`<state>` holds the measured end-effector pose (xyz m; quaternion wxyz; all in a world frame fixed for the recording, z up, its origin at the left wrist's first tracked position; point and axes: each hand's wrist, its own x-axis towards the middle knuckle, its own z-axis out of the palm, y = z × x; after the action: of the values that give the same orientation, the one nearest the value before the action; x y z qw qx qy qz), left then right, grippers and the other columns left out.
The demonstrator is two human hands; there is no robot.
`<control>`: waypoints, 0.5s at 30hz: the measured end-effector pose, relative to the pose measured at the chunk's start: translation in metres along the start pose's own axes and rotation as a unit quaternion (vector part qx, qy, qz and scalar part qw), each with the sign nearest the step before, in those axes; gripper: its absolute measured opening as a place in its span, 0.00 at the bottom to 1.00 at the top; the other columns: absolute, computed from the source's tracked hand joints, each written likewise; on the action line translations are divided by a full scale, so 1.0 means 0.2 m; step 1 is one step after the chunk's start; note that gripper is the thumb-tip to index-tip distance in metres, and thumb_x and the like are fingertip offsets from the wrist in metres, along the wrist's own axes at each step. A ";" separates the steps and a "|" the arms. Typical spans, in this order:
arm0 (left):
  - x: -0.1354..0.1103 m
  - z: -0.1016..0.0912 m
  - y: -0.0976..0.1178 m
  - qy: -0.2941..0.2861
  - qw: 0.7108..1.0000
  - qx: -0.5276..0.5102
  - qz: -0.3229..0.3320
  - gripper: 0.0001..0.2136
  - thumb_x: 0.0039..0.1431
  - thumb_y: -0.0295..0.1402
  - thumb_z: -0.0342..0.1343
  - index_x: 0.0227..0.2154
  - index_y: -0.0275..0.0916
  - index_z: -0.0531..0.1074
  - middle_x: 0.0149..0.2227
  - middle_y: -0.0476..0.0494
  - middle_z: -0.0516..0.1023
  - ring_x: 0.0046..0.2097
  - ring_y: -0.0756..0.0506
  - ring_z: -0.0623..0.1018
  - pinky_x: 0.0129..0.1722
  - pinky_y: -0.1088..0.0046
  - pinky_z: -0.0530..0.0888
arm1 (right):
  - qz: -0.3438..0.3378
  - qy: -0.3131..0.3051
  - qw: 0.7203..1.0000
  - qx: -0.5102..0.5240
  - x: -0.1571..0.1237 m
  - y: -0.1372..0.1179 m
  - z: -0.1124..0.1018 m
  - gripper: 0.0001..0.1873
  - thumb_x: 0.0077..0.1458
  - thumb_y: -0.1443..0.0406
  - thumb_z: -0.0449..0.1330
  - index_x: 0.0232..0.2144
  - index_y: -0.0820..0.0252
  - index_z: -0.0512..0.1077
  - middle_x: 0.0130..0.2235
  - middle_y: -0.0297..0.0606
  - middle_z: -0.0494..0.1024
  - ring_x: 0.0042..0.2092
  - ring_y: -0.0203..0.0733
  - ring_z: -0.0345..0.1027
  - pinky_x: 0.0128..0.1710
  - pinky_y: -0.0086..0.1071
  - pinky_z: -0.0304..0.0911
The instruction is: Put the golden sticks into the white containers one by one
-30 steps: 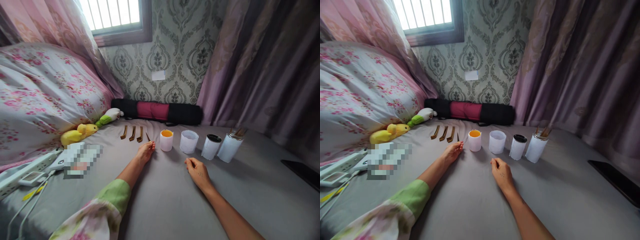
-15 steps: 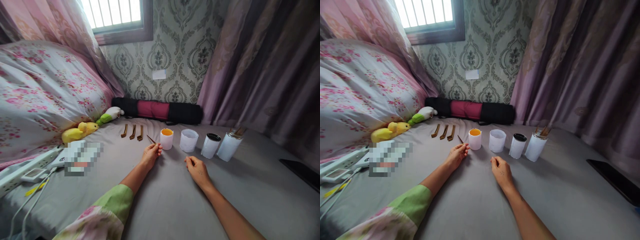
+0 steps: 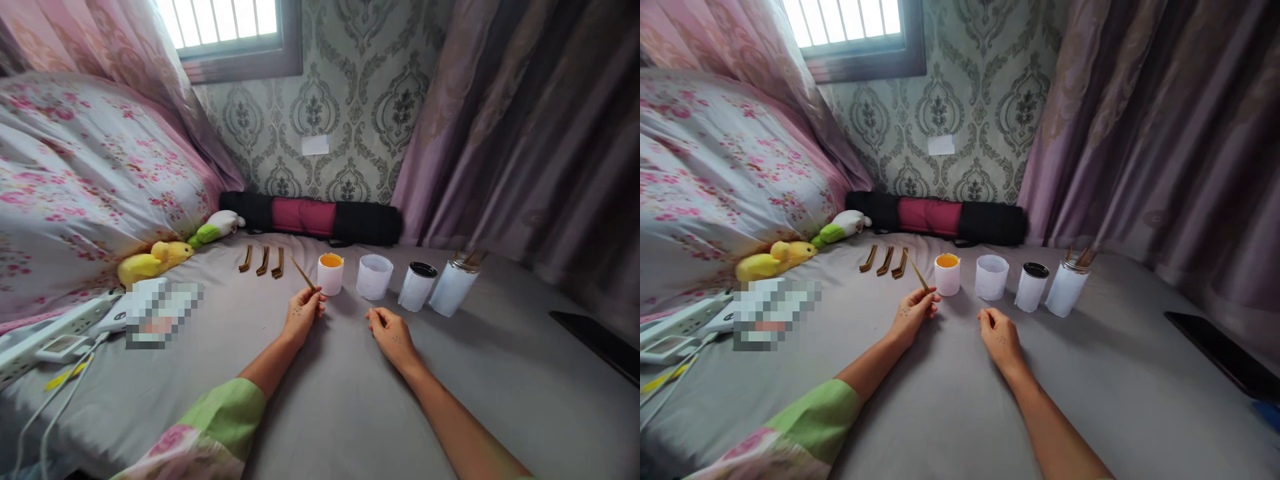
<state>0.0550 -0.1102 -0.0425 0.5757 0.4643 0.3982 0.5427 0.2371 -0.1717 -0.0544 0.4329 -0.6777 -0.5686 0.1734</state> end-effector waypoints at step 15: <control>-0.02 -0.01 -0.03 -0.023 0.984 0.148 0.098 0.15 0.51 0.36 0.50 0.39 0.33 0.71 0.27 0.47 0.71 0.25 0.53 0.69 0.24 0.78 0.66 | -0.009 0.010 1.000 0.004 0.00 0.00 0.00 0.19 0.52 0.55 0.47 0.27 0.61 0.72 0.21 0.36 0.72 0.24 0.37 0.64 0.25 0.28 0.56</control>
<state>0.0550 -0.1142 -0.0486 0.4541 0.5935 0.4128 0.5208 0.2375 -0.1723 -0.0544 0.4430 -0.6724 -0.5697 0.1645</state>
